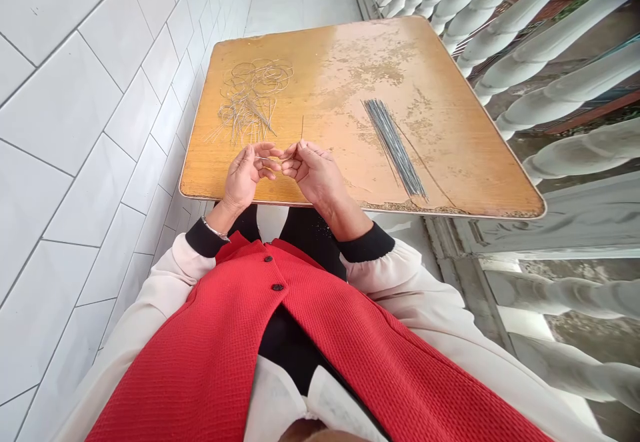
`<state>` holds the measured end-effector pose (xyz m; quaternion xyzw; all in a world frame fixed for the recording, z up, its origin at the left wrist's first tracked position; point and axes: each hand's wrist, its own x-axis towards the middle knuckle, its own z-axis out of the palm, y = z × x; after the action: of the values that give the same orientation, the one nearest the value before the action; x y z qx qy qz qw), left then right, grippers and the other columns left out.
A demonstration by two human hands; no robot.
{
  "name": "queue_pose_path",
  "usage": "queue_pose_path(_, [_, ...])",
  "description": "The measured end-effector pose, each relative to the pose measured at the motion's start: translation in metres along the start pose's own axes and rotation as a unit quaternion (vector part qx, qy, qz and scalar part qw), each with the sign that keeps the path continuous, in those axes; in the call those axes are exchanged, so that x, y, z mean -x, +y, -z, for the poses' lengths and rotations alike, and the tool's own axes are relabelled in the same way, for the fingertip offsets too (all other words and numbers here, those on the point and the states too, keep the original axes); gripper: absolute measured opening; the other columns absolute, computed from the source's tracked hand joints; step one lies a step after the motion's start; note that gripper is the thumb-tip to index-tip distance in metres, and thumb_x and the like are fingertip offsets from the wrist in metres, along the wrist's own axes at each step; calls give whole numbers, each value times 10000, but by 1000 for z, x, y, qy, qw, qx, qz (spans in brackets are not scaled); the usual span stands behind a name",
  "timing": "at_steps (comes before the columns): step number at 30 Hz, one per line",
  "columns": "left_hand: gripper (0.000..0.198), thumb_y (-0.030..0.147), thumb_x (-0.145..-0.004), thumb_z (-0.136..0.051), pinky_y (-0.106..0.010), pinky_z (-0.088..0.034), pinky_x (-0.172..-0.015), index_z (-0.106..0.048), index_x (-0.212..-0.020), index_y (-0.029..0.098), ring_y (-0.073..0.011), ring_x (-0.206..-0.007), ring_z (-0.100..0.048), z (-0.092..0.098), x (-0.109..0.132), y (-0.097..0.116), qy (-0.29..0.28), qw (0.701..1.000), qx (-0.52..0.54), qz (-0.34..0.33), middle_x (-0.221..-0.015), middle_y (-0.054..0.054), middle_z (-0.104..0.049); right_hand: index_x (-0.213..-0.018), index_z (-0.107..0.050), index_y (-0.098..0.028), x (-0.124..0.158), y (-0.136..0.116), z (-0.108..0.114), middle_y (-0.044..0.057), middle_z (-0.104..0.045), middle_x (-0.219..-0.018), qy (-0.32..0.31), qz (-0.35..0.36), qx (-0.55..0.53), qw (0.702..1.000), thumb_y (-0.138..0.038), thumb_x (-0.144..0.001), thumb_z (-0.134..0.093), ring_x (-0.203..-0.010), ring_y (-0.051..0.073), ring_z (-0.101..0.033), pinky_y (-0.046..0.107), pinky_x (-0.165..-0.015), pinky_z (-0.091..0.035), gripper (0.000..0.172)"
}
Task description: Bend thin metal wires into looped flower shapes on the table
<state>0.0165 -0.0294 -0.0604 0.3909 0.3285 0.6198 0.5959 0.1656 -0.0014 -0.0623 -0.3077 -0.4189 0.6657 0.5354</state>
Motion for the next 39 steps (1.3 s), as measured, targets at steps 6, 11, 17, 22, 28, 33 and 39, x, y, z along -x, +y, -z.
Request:
queue_pose_path(6, [455, 504, -1051, -370, -196, -515, -671, -697, -1019, 190, -76, -704, -691, 0, 2, -3, 28, 997, 73, 22, -905, -33, -764, -747, -665, -172, 3, -2, -2, -25, -659, -696, 15, -28, -37, 999, -349, -925, -716, -531, 35, -593, 139, -548, -519, 256])
queue_pose_path(11, [433, 345, -1093, -285, -187, -523, -706, -668, -1001, 165, -59, -709, -688, -5, 7, -8, 67, 985, 159, 33, -850, -24, -750, -747, -654, -184, 5, 4, -10, -5, -687, -697, 13, -30, -43, 999, -371, -907, -735, -624, 74, -669, 173, -658, -583, 259])
queue_pose_path(17, [448, 290, -1086, -314, -184, -492, -596, -650, -829, 144, -59, -579, -638, -11, 11, -10, 63, 979, 189, 30, -679, -11, -687, -793, -702, -187, 6, 9, -4, -4, -698, -723, -13, -21, -29, 999, -415, -839, -802, -612, 71, -657, 180, -641, -584, 253])
queue_pose_path(22, [477, 324, -1084, -315, -172, -432, -514, -631, -764, 163, -47, -510, -572, -7, 10, -9, 51, 984, 168, 20, -641, 10, -636, -828, -709, -206, 7, 2, -1, -18, -707, -749, -18, -27, -50, 998, -412, -791, -839, -592, 61, -626, 166, -590, -559, 247])
queue_pose_path(28, [465, 408, -1067, -360, -184, -416, -484, -618, -757, 176, -68, -458, -538, 0, 10, -13, 6, 994, 110, 0, -581, 16, -602, -806, -646, -192, 8, -5, -3, -4, -715, -681, -41, -25, 10, 999, -460, -846, -779, -517, 74, -630, 176, -517, -524, 302])
queue_pose_path(33, [416, 441, -1028, -479, -173, -323, -418, -611, -741, 170, -58, -380, -449, 3, 13, -19, -21, 997, 67, -25, -487, 38, -536, -744, -656, -160, 7, -16, -3, 12, -659, -540, -60, -33, 75, 995, -418, -844, -772, -391, 77, -537, 178, -406, -421, 300])
queue_pose_path(39, [449, 498, -1010, -501, -166, -233, -413, -581, -713, 171, -29, -345, -318, 0, 18, -21, -10, 1000, -2, -21, -413, 73, -431, -710, -654, -148, 6, -27, -4, 5, -595, -466, -87, -64, 140, 984, -317, -890, -726, -351, 72, -457, 183, -373, -330, 257])
